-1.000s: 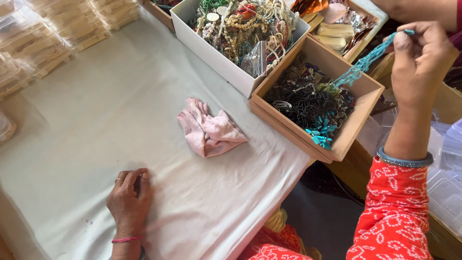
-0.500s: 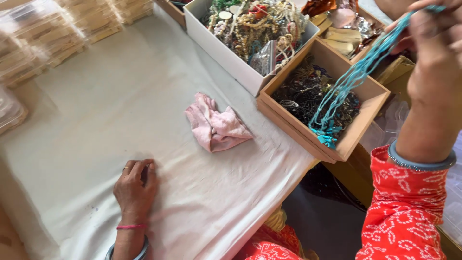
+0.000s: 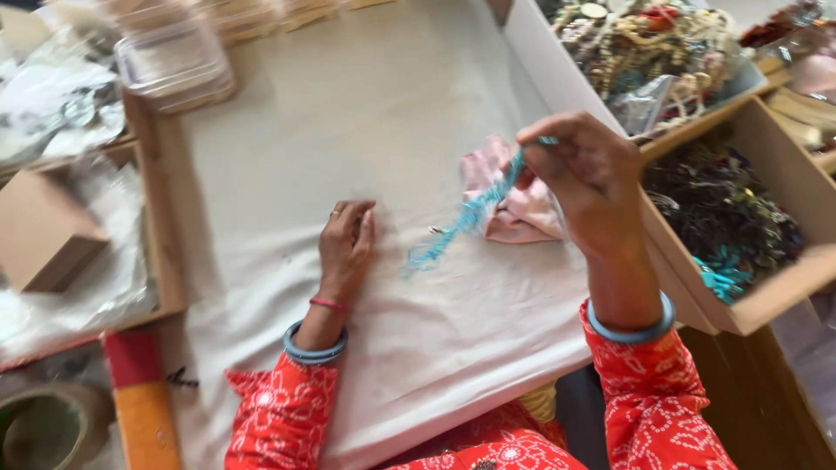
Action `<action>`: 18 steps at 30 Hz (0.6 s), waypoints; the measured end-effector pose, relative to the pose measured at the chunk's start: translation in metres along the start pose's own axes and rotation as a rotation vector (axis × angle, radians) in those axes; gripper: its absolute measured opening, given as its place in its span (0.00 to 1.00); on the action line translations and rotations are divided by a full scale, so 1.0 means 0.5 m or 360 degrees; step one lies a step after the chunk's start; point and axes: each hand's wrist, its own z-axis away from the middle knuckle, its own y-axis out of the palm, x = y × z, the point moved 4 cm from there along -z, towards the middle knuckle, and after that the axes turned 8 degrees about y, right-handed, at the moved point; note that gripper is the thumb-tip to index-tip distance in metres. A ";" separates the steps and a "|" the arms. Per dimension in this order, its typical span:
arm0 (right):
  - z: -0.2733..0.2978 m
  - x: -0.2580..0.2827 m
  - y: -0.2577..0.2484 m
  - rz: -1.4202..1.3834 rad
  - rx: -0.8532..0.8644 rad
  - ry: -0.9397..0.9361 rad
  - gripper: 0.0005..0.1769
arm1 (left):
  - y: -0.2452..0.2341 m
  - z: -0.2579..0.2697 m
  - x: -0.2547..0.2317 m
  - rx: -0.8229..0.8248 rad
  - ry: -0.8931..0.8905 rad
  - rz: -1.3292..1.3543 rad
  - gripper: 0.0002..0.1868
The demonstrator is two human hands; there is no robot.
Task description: The person places a small plastic container on a table and wipes a turquoise beaded necklace with a pink cloth. They then coil the necklace and place it into a small plastic bag.
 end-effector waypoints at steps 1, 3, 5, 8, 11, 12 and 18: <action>-0.027 -0.036 0.005 -0.0013 0.0030 0.0000 0.06 | -0.007 0.001 0.005 -0.0020 -0.0020 -0.0017 0.09; -0.081 -0.114 0.010 0.0089 0.0007 0.0193 0.09 | -0.014 0.002 0.025 -0.0266 -0.0251 0.0686 0.13; -0.082 -0.158 0.004 0.0510 -0.0001 0.0176 0.14 | -0.027 0.002 0.026 -0.0381 -0.0363 0.0846 0.14; -0.045 -0.214 -0.015 0.1178 0.0070 0.0093 0.20 | -0.027 0.005 0.037 -0.0503 -0.0477 0.1005 0.15; 0.007 -0.233 -0.010 0.1803 0.0169 -0.0143 0.28 | -0.020 0.012 0.031 -0.0492 -0.0303 0.0748 0.14; 0.023 -0.231 -0.001 0.2188 0.0162 -0.0332 0.35 | -0.020 0.009 0.021 -0.0463 -0.0109 0.0503 0.14; 0.053 -0.275 -0.020 0.1960 0.0221 0.0142 0.19 | -0.028 0.016 -0.072 0.0000 0.0210 -0.0198 0.16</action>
